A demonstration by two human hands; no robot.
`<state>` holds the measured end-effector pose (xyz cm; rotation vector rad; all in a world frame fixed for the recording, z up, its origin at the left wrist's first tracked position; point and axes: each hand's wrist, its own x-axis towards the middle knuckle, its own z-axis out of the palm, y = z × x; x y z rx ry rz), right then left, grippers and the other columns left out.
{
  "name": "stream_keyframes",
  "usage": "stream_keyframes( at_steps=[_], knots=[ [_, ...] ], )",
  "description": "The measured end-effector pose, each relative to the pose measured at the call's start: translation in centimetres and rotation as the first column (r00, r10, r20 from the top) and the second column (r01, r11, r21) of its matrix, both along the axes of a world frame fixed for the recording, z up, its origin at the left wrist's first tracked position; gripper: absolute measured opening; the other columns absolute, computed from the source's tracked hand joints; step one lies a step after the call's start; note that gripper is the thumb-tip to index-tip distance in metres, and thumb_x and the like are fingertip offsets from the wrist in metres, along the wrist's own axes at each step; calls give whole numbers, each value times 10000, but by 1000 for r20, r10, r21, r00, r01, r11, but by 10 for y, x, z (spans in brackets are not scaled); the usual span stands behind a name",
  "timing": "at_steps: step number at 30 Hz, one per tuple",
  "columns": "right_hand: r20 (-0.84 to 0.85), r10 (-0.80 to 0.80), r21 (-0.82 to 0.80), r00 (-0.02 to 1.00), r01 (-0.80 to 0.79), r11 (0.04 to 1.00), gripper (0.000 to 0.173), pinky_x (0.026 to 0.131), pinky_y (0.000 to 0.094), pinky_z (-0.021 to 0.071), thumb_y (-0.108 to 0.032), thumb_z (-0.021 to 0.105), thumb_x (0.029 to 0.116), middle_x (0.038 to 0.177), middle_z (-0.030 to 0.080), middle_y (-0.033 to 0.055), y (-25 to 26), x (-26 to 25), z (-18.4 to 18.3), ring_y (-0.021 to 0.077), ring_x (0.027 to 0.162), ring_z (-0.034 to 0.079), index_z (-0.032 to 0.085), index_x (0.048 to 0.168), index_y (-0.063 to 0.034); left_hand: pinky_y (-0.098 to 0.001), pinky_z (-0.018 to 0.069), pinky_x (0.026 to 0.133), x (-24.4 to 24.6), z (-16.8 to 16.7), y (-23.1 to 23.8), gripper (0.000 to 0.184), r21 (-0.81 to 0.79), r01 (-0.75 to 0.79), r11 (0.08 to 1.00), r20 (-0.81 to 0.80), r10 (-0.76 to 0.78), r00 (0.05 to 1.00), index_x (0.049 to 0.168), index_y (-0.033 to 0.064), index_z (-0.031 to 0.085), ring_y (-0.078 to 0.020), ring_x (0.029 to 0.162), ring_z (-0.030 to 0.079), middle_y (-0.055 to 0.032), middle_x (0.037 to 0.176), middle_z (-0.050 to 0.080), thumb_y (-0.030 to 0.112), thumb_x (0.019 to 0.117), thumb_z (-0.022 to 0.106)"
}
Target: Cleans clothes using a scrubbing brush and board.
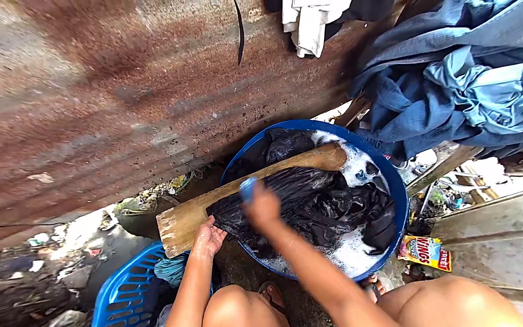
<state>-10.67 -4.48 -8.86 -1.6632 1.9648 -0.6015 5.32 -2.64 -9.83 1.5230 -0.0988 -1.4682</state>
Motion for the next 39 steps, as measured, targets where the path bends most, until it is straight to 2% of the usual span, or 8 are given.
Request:
stream_keyframes(
  at_steps=[4,11,18,23,26,30,33,39],
  knots=[
    [53,365,128,929,-369,921,682,975,628,514,-348,669,982,1376,590,307,22,27,14,480,1251,597,419,1591,-168,-338,541,840,5,-2,7,370,-18,7,1000,8,-7,1000,1343,40,459,-162,978,630,-104,1139,609,294,1128,297],
    [-103,-385,118,917,396,911,784,957,716,476,-363,684,966,1416,518,377,-64,-164,-1,574,1247,556,327,1603,-78,-321,543,871,4,-4,-1,408,-6,44,999,25,-44,999,1413,21,417,-167,1020,641,-134,1209,603,300,1131,323],
    [37,368,110,929,-370,923,655,993,611,506,-347,663,986,1364,595,313,31,31,7,477,1252,596,448,1573,-154,-351,542,853,4,-6,4,390,-43,25,999,52,-22,998,1388,22,439,-178,996,631,-131,1185,605,281,1129,304],
    [-194,-195,92,961,216,972,738,933,728,485,-351,671,975,1418,514,380,-39,-173,3,585,1248,552,368,1590,-81,-342,545,872,2,-4,-2,401,-19,12,1000,26,-11,1000,1426,20,401,-185,1025,638,-150,1228,590,280,1128,335],
    [-144,-419,64,897,431,900,788,950,714,482,-353,682,966,1392,530,382,-52,-178,-2,579,1236,561,322,1596,-43,-329,526,885,0,-3,-2,411,-8,8,1000,45,-7,999,1430,12,395,-179,1044,621,-156,1248,576,285,1130,331],
    [66,74,19,995,-75,997,736,927,616,545,-333,700,934,1263,654,300,17,21,-2,466,1140,658,426,1553,-44,-330,531,822,-2,-7,-1,364,-19,5,1000,92,-3,996,1345,23,470,-166,955,622,-125,1148,600,277,1125,330],
    [52,335,169,941,-339,926,686,978,629,509,-394,637,999,1381,595,294,20,20,12,474,1243,604,397,1601,-168,-338,547,836,0,-7,4,366,-51,1,999,77,3,997,1372,27,446,-166,966,632,-121,1159,602,264,1128,310],
    [-142,-345,107,928,361,926,771,947,721,475,-380,661,984,1418,519,372,-55,-181,-5,576,1246,557,316,1609,-88,-323,547,842,-1,-6,-2,384,-25,16,1000,62,-15,998,1394,20,425,-165,978,641,-134,1173,604,280,1128,332]
  ],
)
